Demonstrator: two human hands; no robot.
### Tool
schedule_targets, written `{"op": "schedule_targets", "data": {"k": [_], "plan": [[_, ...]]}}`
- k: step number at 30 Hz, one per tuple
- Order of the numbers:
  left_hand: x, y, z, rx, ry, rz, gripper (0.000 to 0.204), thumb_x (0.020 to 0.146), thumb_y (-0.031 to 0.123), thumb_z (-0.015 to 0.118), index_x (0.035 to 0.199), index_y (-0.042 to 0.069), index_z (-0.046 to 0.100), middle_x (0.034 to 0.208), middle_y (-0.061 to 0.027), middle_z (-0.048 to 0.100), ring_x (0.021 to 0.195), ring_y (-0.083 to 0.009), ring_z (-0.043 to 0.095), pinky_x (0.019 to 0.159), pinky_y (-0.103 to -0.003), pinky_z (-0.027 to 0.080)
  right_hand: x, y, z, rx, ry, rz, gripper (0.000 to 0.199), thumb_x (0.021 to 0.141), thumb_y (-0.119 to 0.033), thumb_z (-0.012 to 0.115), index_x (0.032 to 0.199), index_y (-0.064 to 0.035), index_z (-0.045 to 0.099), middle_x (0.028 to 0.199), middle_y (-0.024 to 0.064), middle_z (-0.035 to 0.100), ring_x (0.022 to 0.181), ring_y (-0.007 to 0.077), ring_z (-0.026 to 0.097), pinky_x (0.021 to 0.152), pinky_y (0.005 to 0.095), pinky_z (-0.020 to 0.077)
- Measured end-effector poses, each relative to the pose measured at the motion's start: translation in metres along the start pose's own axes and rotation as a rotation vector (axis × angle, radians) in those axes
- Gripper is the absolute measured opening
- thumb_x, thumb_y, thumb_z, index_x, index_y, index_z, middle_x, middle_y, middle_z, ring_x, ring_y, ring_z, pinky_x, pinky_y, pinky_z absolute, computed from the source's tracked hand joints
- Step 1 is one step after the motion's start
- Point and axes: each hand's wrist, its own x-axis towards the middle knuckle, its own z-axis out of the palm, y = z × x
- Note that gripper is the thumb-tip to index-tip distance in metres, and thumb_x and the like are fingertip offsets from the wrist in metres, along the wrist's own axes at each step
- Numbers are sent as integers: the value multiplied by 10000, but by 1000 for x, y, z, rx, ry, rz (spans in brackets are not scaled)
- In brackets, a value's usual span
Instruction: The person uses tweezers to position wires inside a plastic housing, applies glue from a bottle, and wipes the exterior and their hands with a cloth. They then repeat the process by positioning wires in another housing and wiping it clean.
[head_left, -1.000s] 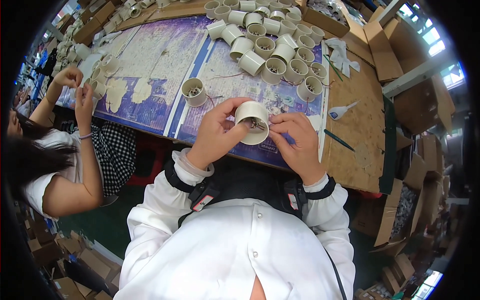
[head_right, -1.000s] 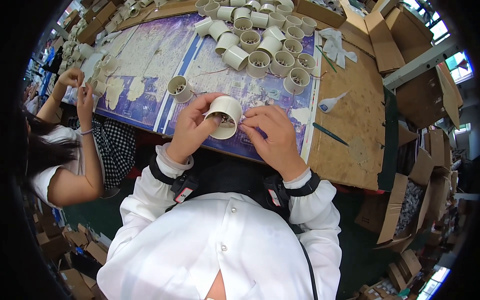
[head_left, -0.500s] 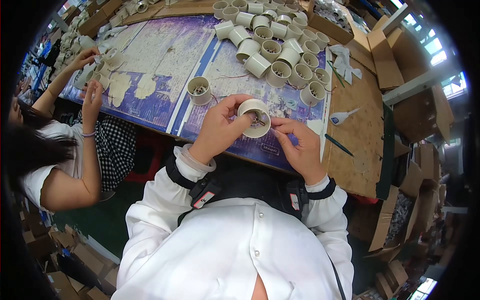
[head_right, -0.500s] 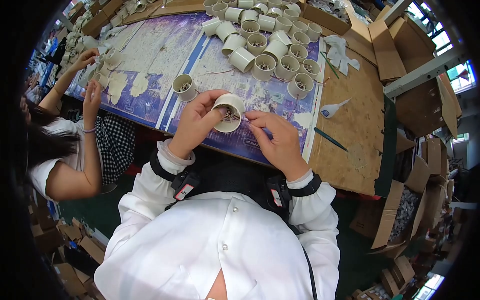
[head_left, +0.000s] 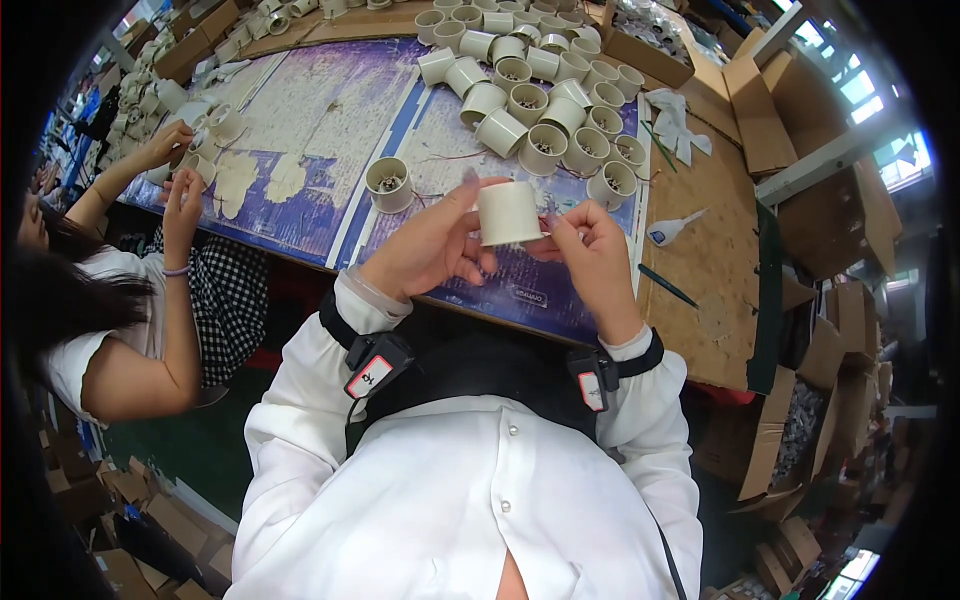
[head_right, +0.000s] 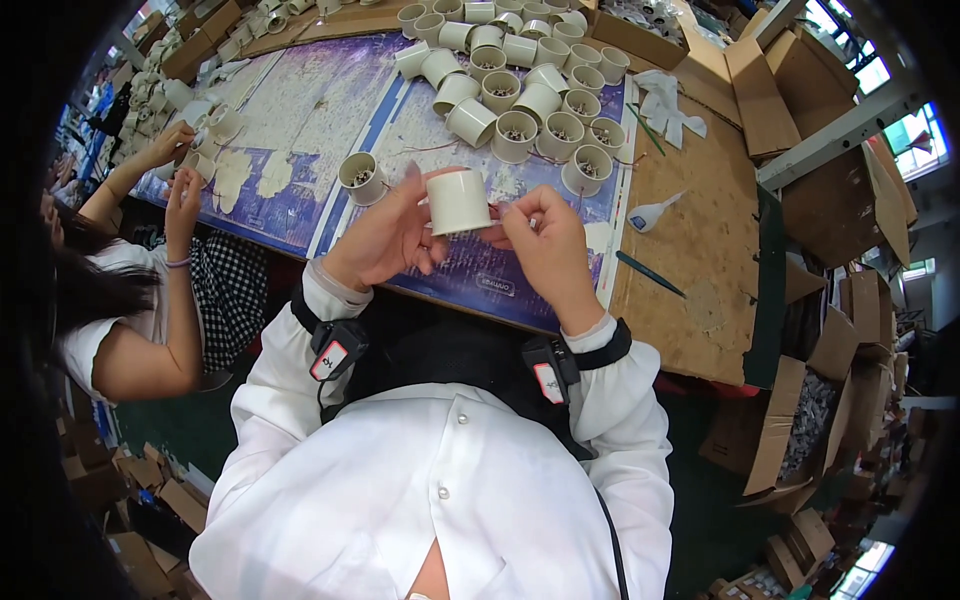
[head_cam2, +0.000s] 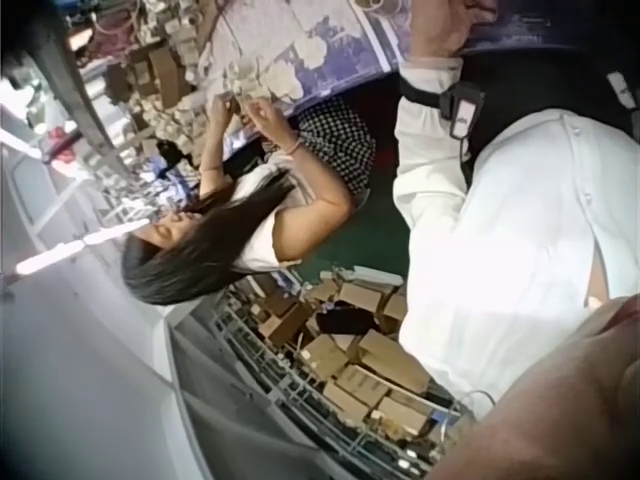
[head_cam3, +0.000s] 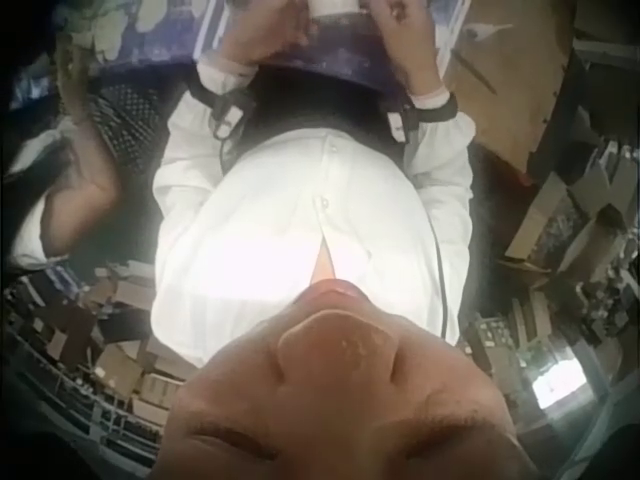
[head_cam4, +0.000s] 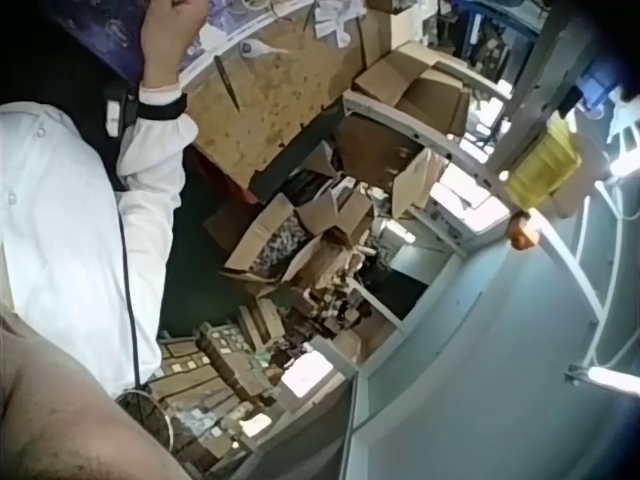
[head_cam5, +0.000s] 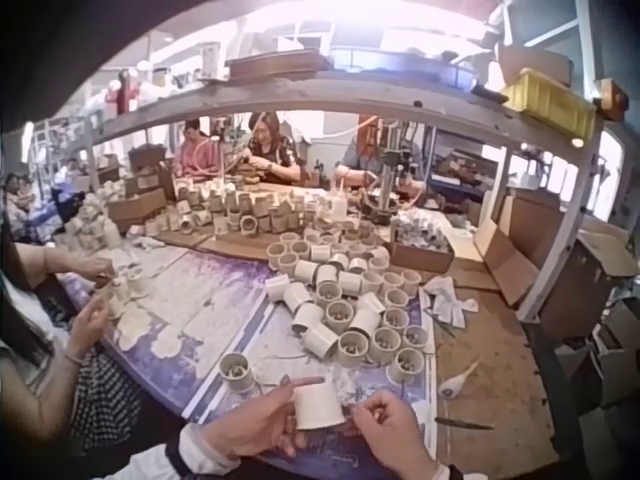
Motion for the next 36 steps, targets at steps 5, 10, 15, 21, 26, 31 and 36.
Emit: {"op": "schedule_targets", "data": {"k": [5, 10, 15, 21, 26, 31, 36], "plan": [[4, -2, -4, 274, 30, 86, 470, 994, 406, 381, 1361, 114, 354, 984, -70, 580, 688, -104, 593, 480, -210, 474, 5, -4, -5, 245, -103, 275, 115, 926, -135, 562, 869, -42, 527, 866, 100, 655, 750, 181, 686, 640, 263, 565], [3, -3, 7, 329, 163, 177, 455, 965, 308, 497, 1345, 98, 361, 1034, -72, 590, 713, -100, 600, 532, -201, 479, 3, -3, -7, 243, -108, 291, 123, 926, -143, 566, 867, -45, 521, 845, 92, 648, 748, 181, 687, 642, 264, 570], [4, -16, 1, 668, 94, 476, 519, 877, 124, 630, 1323, 69, 370, 1096, -71, 574, 793, -103, 613, 597, -209, 493, 2, -5, -8, 225, -117, 275, 124, 931, -139, 560, 867, -43, 514, 862, 95, 646, 749, 183, 687, 654, 264, 570], [8, -19, -6, 794, 56, 615, 658, 783, -53, 653, 1348, 54, 334, 1283, -108, 479, 1005, -145, 602, 720, -249, 514, -11, 1, -5, 194, -95, 55, 89, 920, -72, 556, 876, -21, 498, 926, 117, 649, 835, 166, 665, 698, 262, 559], [3, -24, 0, 639, -61, 617, 717, 799, -26, 638, 1412, 76, 281, 1360, -126, 428, 1093, -181, 579, 815, -279, 516, -16, 9, -8, -117, 31, -281, 72, 898, -18, 562, 876, -2, 495, 1032, 163, 665, 893, 156, 645, 713, 260, 532], [-3, -23, 3, -2, -307, 355, 687, 865, 79, 612, 1443, 84, 241, 1368, -123, 423, 1111, -201, 572, 856, -302, 517, -18, 2, -11, -299, 63, -466, 80, 874, -4, 582, 868, -2, 502, 1076, 183, 665, 869, 183, 659, 718, 268, 516], [1, -17, -2, -48, -121, 135, 601, 912, 259, 573, 1406, 33, 316, 1307, -127, 491, 1145, -223, 548, 920, -340, 495, -19, 3, -10, -461, 57, -616, 95, 839, 6, 613, 863, -7, 522, 1046, 173, 676, 846, 233, 666, 732, 283, 513]]}}
